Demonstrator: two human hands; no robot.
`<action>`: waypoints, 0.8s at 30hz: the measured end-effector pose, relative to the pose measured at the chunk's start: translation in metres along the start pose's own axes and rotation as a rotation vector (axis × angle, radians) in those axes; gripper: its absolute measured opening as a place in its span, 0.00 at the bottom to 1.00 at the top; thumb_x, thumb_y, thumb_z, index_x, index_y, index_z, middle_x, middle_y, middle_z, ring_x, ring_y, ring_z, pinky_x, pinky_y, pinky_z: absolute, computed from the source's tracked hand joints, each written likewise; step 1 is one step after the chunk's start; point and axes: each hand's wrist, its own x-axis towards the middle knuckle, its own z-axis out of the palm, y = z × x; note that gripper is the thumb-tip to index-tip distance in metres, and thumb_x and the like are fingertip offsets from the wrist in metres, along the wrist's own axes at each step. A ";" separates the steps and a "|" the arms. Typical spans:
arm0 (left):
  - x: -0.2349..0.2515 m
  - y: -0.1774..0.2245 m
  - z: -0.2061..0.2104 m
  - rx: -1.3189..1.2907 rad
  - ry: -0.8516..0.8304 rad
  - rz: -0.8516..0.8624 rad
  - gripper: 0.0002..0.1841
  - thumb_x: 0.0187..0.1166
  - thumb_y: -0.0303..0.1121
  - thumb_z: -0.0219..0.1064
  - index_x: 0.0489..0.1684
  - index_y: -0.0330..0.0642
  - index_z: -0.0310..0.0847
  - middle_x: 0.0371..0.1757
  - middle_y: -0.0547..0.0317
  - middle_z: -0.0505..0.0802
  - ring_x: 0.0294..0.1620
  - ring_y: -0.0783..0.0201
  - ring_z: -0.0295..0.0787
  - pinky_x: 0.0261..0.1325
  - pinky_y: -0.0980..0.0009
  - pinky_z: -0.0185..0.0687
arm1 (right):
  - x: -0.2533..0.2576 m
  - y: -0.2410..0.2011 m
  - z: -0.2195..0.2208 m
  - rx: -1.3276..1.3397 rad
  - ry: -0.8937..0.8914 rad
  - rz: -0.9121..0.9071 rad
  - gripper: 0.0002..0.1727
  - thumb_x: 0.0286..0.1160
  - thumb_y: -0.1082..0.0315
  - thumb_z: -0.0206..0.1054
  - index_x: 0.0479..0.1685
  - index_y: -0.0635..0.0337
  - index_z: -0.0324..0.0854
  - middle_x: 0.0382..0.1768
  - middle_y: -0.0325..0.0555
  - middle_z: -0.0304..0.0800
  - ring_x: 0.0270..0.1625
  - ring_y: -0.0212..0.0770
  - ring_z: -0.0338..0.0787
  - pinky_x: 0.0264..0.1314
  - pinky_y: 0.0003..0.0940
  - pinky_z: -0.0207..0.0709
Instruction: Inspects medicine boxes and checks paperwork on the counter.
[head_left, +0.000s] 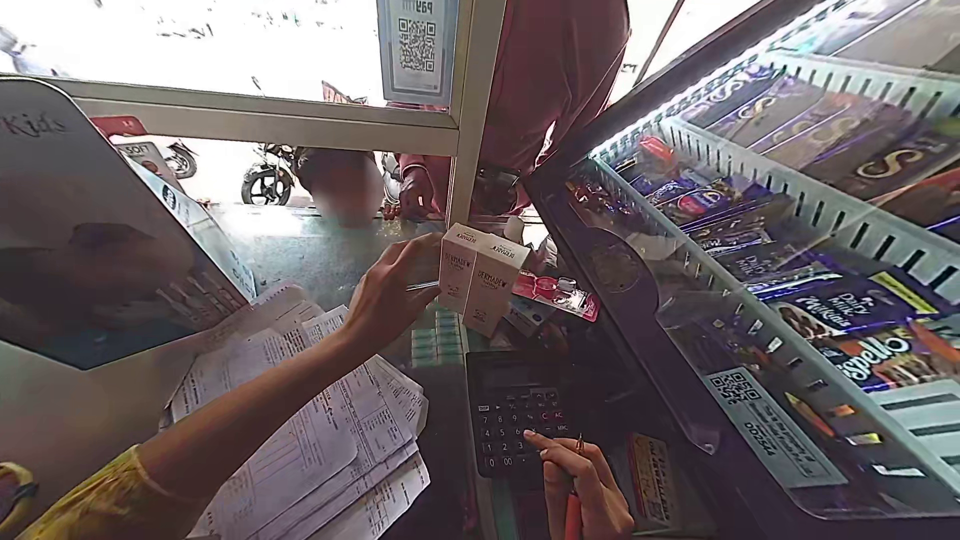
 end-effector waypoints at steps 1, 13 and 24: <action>-0.010 -0.002 -0.010 0.023 -0.009 0.013 0.30 0.73 0.32 0.77 0.77 0.42 0.76 0.70 0.41 0.85 0.66 0.45 0.88 0.64 0.46 0.86 | 0.001 0.000 0.000 -0.007 0.004 0.001 0.14 0.93 0.58 0.51 0.42 0.55 0.75 0.46 0.37 0.93 0.54 0.24 0.89 0.61 0.13 0.78; -0.231 -0.020 -0.135 0.435 -0.336 -0.147 0.51 0.58 0.78 0.62 0.78 0.50 0.78 0.79 0.34 0.79 0.80 0.20 0.68 0.72 0.20 0.61 | 0.028 -0.010 0.029 -0.308 -0.512 -0.319 0.17 0.85 0.49 0.55 0.46 0.46 0.87 0.59 0.37 0.95 0.71 0.48 0.86 0.76 0.56 0.67; -0.268 0.004 -0.084 0.349 -0.168 -0.225 0.53 0.56 0.78 0.64 0.80 0.49 0.76 0.82 0.29 0.74 0.80 0.23 0.68 0.76 0.25 0.59 | 0.066 -0.028 0.011 -0.242 -0.641 -0.158 0.18 0.83 0.58 0.60 0.51 0.62 0.89 0.51 0.56 0.96 0.64 0.66 0.87 0.73 0.63 0.65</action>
